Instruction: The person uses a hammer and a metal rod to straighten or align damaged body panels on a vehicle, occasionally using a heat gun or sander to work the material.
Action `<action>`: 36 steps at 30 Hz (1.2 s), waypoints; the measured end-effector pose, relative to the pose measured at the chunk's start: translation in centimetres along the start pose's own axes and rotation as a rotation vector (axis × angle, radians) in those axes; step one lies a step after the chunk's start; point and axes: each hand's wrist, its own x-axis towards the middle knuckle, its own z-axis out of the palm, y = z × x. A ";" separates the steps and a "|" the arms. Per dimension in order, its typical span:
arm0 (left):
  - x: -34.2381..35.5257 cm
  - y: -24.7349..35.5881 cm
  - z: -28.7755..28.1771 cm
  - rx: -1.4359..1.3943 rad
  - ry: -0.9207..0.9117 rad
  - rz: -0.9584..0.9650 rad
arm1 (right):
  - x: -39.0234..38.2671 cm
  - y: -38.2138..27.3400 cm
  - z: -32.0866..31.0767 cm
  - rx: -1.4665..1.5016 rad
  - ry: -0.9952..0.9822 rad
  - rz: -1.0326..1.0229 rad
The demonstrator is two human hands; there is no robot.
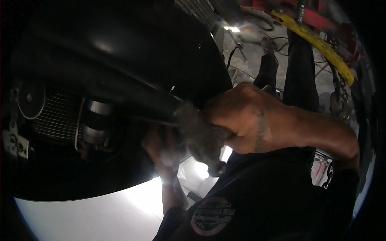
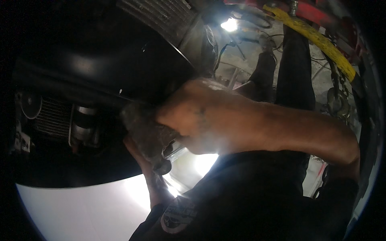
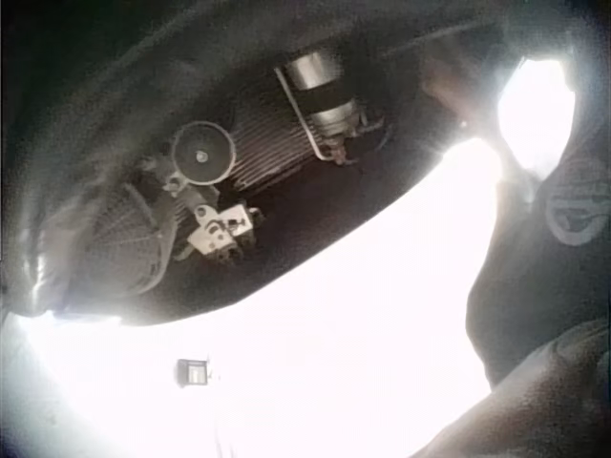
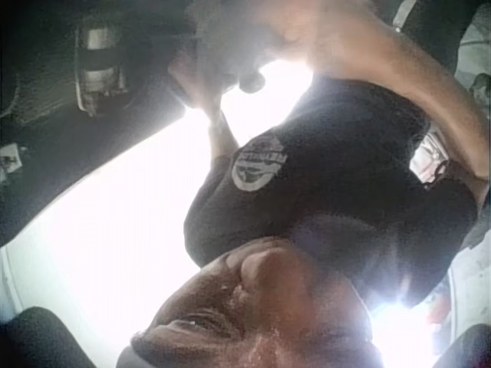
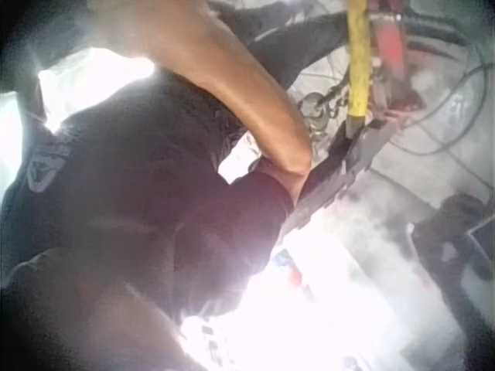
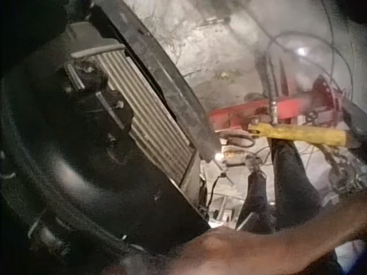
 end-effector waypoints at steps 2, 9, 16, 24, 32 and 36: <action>0.9 0.3 -1.2 -0.433 -0.071 -0.263 | 0.1 0.3 0.3 -0.033 0.010 -0.036; 3.1 3.2 -1.7 -0.811 -0.066 -0.816 | 0.0 0.8 0.6 0.036 -0.046 0.028; 11.2 4.4 -2.0 -0.505 -0.345 -1.408 | 0.7 0.4 0.6 0.061 -0.138 0.101; -2.5 -0.5 2.0 -1.371 0.117 -0.905 | 1.0 -1.1 0.6 -0.136 -0.112 0.075; 0.1 2.4 -0.4 -0.840 -0.022 -0.881 | 1.5 -1.2 0.3 -0.033 -0.262 0.242; 0.6 2.7 -0.4 -0.804 -0.034 -0.882 | 1.4 -0.5 0.8 0.109 -0.248 0.270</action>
